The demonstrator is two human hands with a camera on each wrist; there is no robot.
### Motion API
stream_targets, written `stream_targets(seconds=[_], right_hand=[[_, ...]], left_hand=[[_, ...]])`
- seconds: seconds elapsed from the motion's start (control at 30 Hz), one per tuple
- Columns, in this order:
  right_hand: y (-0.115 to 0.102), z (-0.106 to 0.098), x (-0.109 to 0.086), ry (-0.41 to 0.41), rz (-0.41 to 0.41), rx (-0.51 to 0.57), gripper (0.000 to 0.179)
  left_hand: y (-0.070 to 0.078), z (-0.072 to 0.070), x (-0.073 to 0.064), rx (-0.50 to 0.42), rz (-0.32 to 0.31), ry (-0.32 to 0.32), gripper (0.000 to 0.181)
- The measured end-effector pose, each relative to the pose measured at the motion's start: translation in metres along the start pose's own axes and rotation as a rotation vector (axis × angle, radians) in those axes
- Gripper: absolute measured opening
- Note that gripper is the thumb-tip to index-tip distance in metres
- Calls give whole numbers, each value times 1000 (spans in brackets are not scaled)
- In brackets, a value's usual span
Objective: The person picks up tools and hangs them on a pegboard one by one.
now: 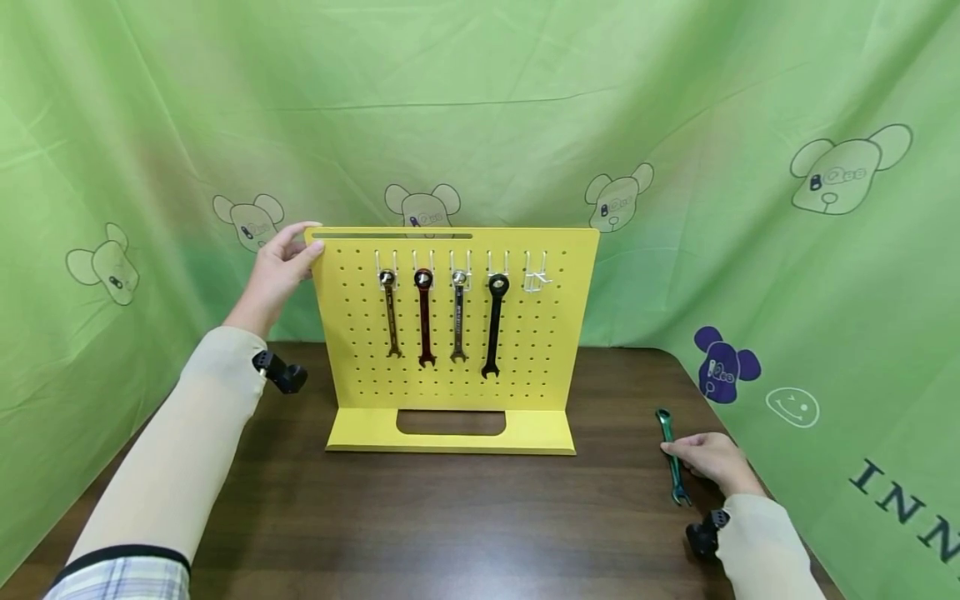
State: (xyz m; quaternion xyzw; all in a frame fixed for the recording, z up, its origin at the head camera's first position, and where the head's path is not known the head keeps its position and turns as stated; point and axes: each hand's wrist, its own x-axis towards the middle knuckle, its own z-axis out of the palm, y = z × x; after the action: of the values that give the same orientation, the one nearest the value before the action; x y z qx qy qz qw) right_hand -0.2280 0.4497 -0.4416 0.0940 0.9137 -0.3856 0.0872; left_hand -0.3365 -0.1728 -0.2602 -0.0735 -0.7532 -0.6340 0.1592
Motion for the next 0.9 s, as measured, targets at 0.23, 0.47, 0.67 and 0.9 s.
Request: stream_targets(seconds=[0.23,0.47,0.67,0.9], right_hand=[[-3,1,-3,-5,24,-29,41],[-1,1,-1,6,25,-34,37],[-3,1,-1,13,34,-15,30],[-9,-1,-4,-27,1,40,32]], left_hand=[[-1,0,-1,11,-16,-4,41],[-1,0,0,9,-10,0,42],[-2,0,1,5,-7,1,41],[-3,-1,1,1,-9,-6,41]])
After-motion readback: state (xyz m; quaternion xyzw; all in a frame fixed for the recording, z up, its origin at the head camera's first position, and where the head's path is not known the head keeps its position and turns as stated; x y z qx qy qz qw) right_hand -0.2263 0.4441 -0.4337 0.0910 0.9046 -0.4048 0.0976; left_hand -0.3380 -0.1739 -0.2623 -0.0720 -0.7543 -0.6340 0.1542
